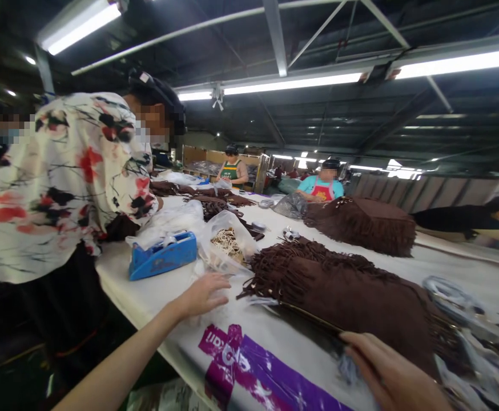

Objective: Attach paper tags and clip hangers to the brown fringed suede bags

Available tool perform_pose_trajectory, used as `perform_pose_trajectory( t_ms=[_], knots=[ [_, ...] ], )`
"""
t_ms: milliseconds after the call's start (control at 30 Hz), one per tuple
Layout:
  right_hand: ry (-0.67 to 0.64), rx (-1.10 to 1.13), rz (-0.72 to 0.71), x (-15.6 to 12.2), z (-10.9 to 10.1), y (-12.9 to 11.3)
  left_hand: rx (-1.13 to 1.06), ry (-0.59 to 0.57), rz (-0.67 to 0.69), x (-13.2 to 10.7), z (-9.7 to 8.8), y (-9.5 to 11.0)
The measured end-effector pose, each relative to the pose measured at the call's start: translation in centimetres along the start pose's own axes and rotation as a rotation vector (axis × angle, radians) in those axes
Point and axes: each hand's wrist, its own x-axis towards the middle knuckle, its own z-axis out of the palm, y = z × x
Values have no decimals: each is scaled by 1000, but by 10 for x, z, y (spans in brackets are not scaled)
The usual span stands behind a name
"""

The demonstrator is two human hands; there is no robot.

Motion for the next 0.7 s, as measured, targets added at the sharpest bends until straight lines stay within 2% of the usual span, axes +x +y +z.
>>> perform_pose_trajectory(
  t_ms=[67,100,200,300,433,700],
  knots=[
    [-205,255,-1,27,31,-47,-70,11,-24,-7,9,-8],
    [-267,330,20,40,48,-68,-95,29,-45,-9,13,-9],
    [-287,462,153,74,100,-112,-127,72,-107,-11,21,-9],
    [-276,434,176,96,137,-130,-153,91,-150,-11,19,-4],
    [-309,346,163,108,153,-139,-184,105,-181,-11,16,0],
    [-406,180,155,115,153,-143,-184,91,-178,-10,18,-4]
  ],
)
